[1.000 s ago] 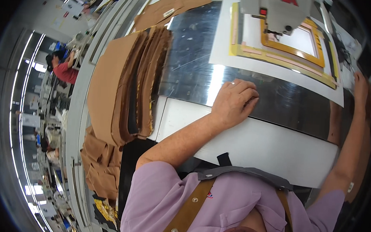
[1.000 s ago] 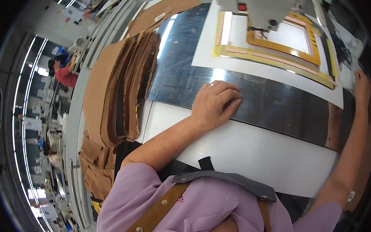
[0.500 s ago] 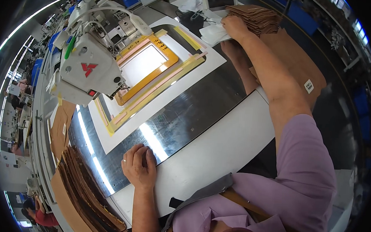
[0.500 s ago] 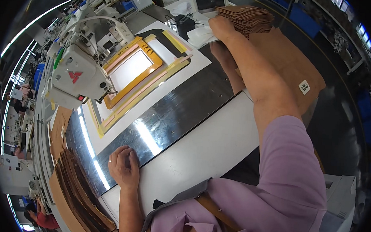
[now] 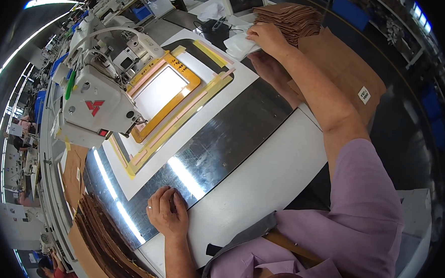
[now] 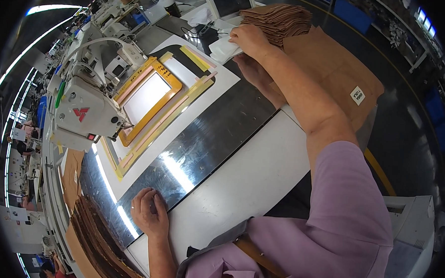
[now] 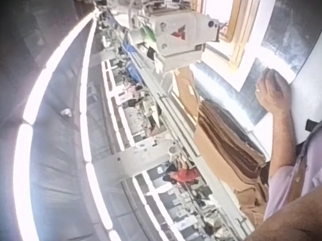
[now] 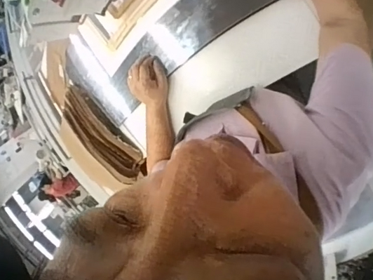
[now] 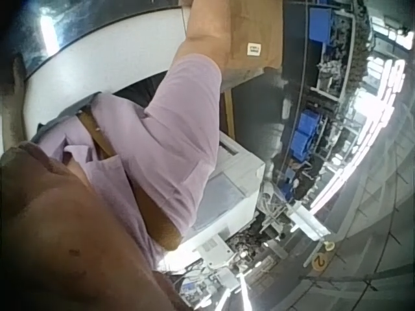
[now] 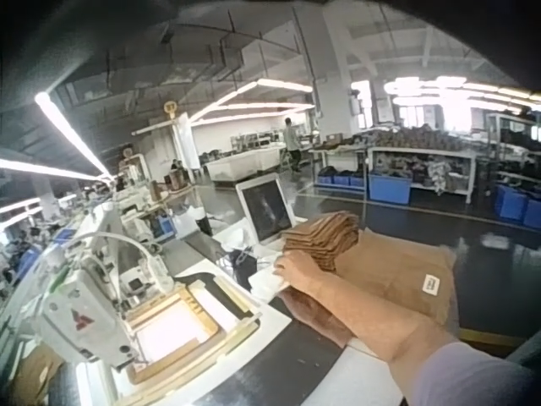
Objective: The recorder uses a sewing machine to stitch together leather pieces for a bag, including aligning a label and trimming thread.
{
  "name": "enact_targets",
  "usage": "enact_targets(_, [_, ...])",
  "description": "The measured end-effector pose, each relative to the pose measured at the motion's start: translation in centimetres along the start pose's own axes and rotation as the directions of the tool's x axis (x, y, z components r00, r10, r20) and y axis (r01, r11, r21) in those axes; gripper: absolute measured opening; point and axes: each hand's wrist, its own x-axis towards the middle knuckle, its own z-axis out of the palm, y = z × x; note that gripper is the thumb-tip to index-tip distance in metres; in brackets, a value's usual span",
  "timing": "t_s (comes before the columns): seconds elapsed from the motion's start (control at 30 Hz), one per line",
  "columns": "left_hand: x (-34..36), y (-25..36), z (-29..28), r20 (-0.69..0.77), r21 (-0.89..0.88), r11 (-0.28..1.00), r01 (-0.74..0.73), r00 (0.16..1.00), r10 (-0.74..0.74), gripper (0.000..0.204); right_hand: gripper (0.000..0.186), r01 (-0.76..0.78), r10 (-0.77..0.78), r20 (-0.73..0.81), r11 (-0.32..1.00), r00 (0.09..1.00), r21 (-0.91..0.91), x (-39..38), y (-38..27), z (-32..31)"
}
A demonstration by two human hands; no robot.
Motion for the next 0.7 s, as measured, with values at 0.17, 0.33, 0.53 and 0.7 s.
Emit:
enact_targets(0.17, [-0.1, 0.0, -0.1, 0.012, 0.019, 1.000, -0.001, 1.000, 0.001, 0.009, 0.022, 0.102, -0.018, 0.295, 0.956, 0.955, -0.273, 0.7, -1.7, 0.4])
enact_targets(0.33, [0.0, 0.0, 0.0, 0.008, 0.018, 1.000, -0.008, 1.000, 0.008, 0.009, 0.022, 0.116, -0.029, 0.258, 0.937, 0.966, -0.330, 1.3, -1.0, 1.1])
enact_targets(0.53, [-0.1, 0.0, -0.2, 0.011, 0.021, 1.000, -0.001, 1.000, 0.001, 0.009, 0.017, 0.077, 0.000, 0.325, 0.972, 0.946, -0.222, 1.9, -1.6, 0.5])
enact_targets(0.7, [0.0, 0.0, -0.1, 0.004, 0.027, 1.000, -0.009, 1.000, 0.009, 0.010, 0.011, 0.073, 0.012, 0.272, 0.952, 0.962, -0.299, 2.2, -0.7, 1.6])
